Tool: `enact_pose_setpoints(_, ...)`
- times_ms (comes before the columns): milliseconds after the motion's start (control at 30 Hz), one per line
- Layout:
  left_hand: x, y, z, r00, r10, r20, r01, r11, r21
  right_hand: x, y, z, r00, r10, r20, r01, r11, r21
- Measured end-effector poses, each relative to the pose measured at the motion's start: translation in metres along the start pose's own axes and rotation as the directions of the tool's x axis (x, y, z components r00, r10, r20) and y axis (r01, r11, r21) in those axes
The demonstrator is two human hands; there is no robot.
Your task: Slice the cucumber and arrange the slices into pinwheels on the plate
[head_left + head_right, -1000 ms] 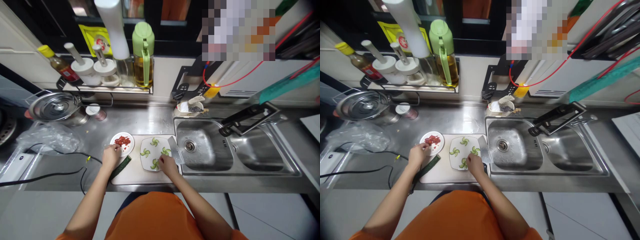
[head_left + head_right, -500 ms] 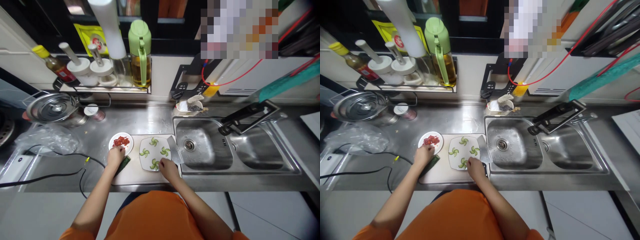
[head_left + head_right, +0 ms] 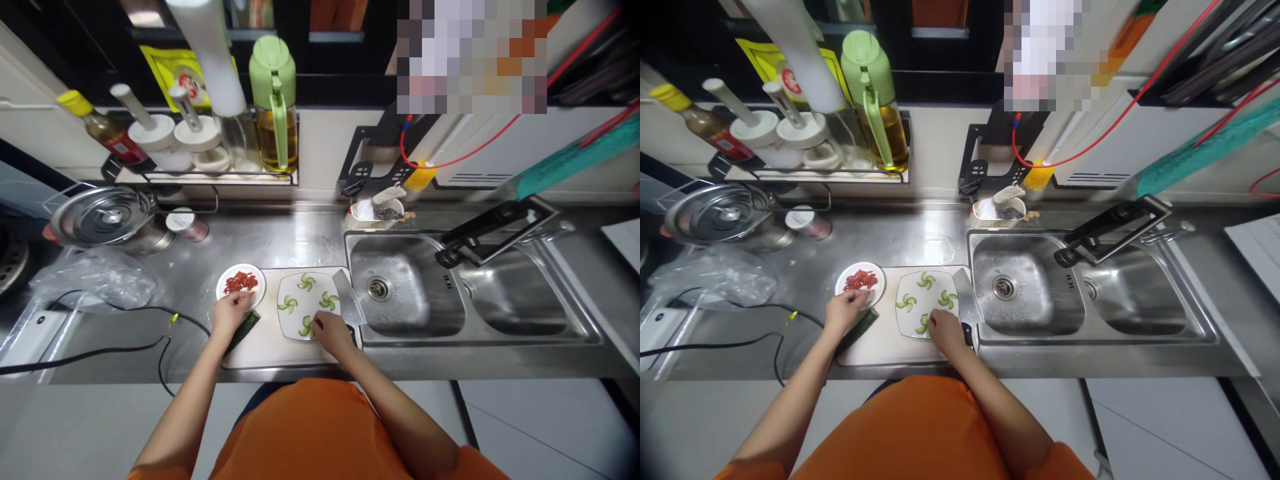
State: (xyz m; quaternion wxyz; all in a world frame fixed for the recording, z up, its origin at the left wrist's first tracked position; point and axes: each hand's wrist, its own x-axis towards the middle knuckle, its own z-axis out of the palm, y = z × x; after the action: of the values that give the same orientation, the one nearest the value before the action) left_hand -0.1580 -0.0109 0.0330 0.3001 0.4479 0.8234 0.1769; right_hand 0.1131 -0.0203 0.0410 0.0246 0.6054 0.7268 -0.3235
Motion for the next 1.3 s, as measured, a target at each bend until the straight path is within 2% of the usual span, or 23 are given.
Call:
enact_pose_setpoints(167,-0.032,0.023,0.037,0.971,0.238,0.013,-0.234,0.962,-0.140,0.007,-0.006,0.004,1.000,-0.022,0.006,0.022,1.000,0.001)
enact_pose_setpoints(267,-0.046,0.029,0.059,0.931,0.363,-0.039,-0.365,0.927,-0.090,0.012,-0.010,0.006,0.999,-0.033,0.021,0.033,0.999,0.009)
enact_pose_setpoints(367,-0.051,0.029,0.072,0.900,0.429,-0.074,-0.430,0.903,0.000,0.018,-0.012,0.008,0.998,-0.060,0.000,0.060,0.998,0.022)
enact_pose_setpoints(633,-0.048,0.026,0.081,0.886,0.450,-0.114,-0.444,0.893,0.074,0.038,-0.018,0.016,0.990,-0.115,-0.079,0.120,0.990,0.074)
enact_pose_setpoints(967,-0.047,0.024,0.086,0.902,0.420,-0.098,-0.412,0.907,0.091,0.049,-0.024,0.020,0.963,-0.215,-0.162,0.241,0.957,0.160)
enact_pose_setpoints(1133,-0.046,0.024,0.085,0.910,0.404,-0.095,-0.396,0.914,0.091,0.050,-0.025,0.024,0.956,-0.256,-0.146,0.275,0.952,0.130)
enact_pose_setpoints(1300,-0.046,0.025,0.085,0.904,0.417,-0.099,-0.410,0.908,0.086,0.052,-0.023,0.028,0.962,-0.237,-0.136,0.252,0.961,0.112)
